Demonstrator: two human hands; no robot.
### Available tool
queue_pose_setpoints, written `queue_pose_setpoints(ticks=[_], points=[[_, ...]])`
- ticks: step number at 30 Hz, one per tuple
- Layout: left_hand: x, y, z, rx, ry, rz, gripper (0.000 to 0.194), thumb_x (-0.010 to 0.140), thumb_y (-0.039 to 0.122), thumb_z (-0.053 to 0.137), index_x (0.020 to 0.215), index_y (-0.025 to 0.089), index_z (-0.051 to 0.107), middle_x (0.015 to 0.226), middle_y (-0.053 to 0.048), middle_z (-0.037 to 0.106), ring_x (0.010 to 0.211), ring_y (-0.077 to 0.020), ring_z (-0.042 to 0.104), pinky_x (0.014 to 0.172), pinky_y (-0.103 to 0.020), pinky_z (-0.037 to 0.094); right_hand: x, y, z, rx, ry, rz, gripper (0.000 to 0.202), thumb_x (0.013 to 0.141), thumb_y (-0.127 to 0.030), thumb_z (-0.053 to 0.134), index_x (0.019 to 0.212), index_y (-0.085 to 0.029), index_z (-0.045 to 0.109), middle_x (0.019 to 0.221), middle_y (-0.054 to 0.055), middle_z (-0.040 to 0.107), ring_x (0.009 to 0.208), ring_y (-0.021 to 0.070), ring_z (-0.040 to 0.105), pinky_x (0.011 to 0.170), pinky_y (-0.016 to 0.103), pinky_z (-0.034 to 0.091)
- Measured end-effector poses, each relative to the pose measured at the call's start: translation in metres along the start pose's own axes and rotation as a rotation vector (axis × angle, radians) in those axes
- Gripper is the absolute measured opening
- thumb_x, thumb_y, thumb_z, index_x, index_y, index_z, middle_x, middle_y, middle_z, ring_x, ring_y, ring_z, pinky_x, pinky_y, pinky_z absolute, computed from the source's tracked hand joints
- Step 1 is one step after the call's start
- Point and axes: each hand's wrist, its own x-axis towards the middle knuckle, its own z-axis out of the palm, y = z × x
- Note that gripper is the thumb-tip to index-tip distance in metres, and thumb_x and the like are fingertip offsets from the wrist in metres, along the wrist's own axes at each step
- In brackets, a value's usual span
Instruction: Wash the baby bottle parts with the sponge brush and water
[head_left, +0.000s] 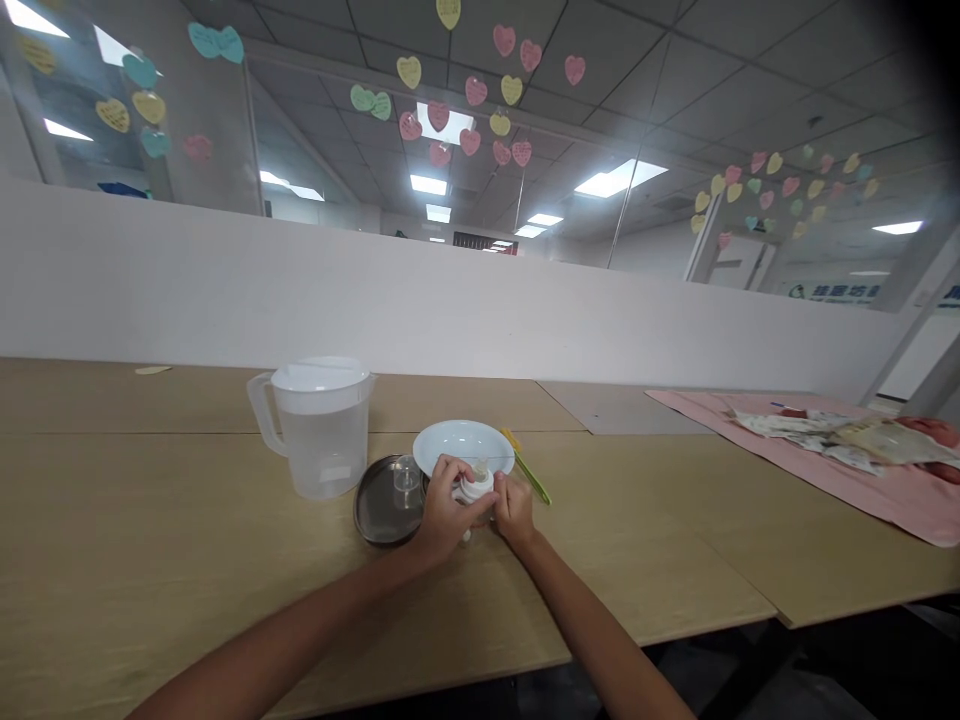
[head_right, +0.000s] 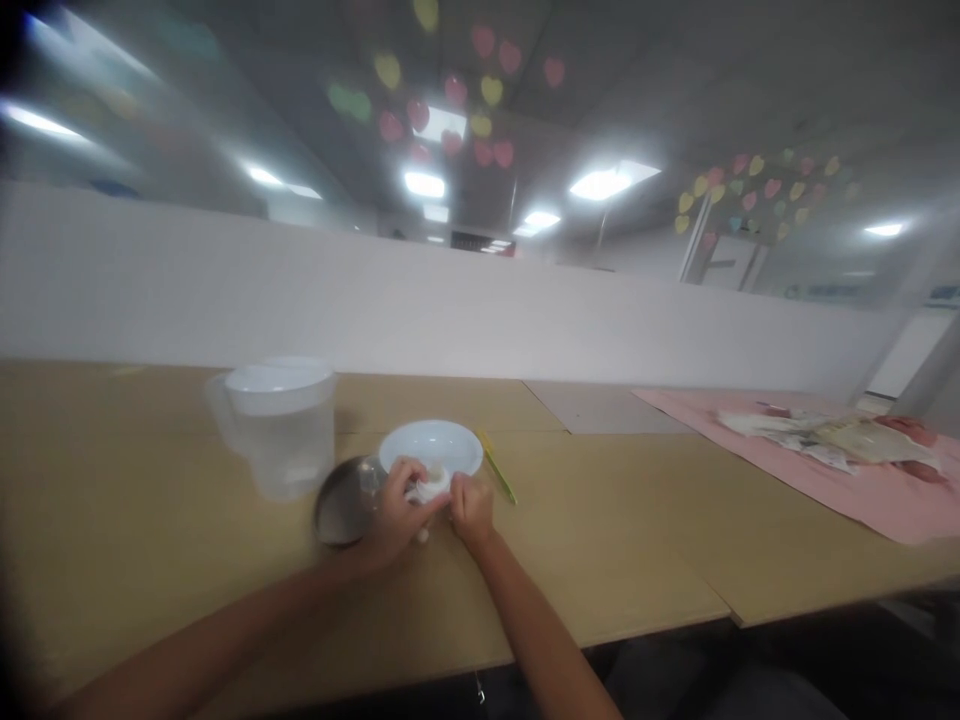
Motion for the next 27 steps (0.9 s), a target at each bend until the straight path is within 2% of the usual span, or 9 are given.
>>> queue_pose_setpoints(ticks=[5, 7, 13, 21, 25, 27], points=[[-0.010, -0.007, 0.000, -0.015, 0.039, 0.142, 0.011, 0.076, 0.025, 0.052, 0.083, 0.019, 0.046, 0.096, -0.005, 0.047, 0.095, -0.0185, 0.047, 0.082, -0.032, 0.040, 0.000, -0.001, 0.000, 0.004, -0.009, 0.004, 0.043, 0.090, -0.024, 0.024, 0.051, -0.017, 0.042, 0.045, -0.001, 0.041, 0.042, 0.0084, 0.036, 0.047, 0.025, 0.022], [-0.011, -0.007, 0.000, -0.019, 0.052, 0.162, 0.010, 0.076, 0.025, 0.051, 0.083, 0.019, 0.047, 0.096, -0.005, 0.049, 0.096, -0.0187, 0.048, 0.082, -0.032, 0.040, 0.000, 0.000, 0.000, 0.005, -0.010, 0.002, 0.043, 0.090, -0.024, 0.024, 0.051, -0.017, 0.042, 0.045, -0.001, 0.042, 0.042, 0.0083, 0.035, 0.047, 0.025, 0.022], [-0.007, 0.001, -0.002, -0.010, 0.065, 0.042, 0.014, 0.068, 0.028, 0.060, 0.072, 0.018, 0.050, 0.078, -0.001, 0.048, 0.075, -0.0152, 0.050, 0.070, -0.028, 0.043, 0.000, 0.002, 0.001, 0.013, -0.010, -0.001, 0.043, 0.090, -0.024, 0.024, 0.051, -0.017, 0.041, 0.046, -0.001, 0.042, 0.043, 0.0087, 0.035, 0.047, 0.026, 0.022], [-0.018, -0.015, 0.000, -0.210, -0.018, -0.053, 0.023, 0.083, 0.028, 0.041, 0.103, 0.017, 0.046, 0.101, -0.007, 0.052, 0.095, -0.0187, 0.050, 0.084, -0.035, 0.039, 0.000, 0.001, 0.002, 0.016, -0.001, -0.014, 0.042, 0.090, -0.022, 0.026, 0.051, -0.017, 0.041, 0.045, -0.001, 0.042, 0.042, 0.0081, 0.034, 0.047, 0.026, 0.022], [-0.017, -0.014, 0.002, -0.212, 0.027, -0.051, 0.028, 0.074, 0.031, 0.055, 0.099, 0.019, 0.048, 0.097, -0.005, 0.052, 0.092, -0.0186, 0.050, 0.083, -0.033, 0.039, 0.000, 0.001, 0.001, 0.014, -0.005, -0.017, 0.042, 0.090, -0.022, 0.026, 0.051, -0.017, 0.042, 0.046, -0.001, 0.042, 0.042, 0.0082, 0.036, 0.047, 0.025, 0.023], [-0.017, -0.013, 0.002, -0.207, 0.025, -0.066, 0.028, 0.074, 0.031, 0.055, 0.098, 0.019, 0.048, 0.097, -0.005, 0.052, 0.092, -0.0183, 0.050, 0.083, -0.033, 0.039, 0.000, 0.001, 0.001, 0.010, -0.002, -0.021, 0.042, 0.090, -0.022, 0.026, 0.051, -0.017, 0.042, 0.045, -0.001, 0.042, 0.042, 0.0082, 0.036, 0.047, 0.025, 0.023]])
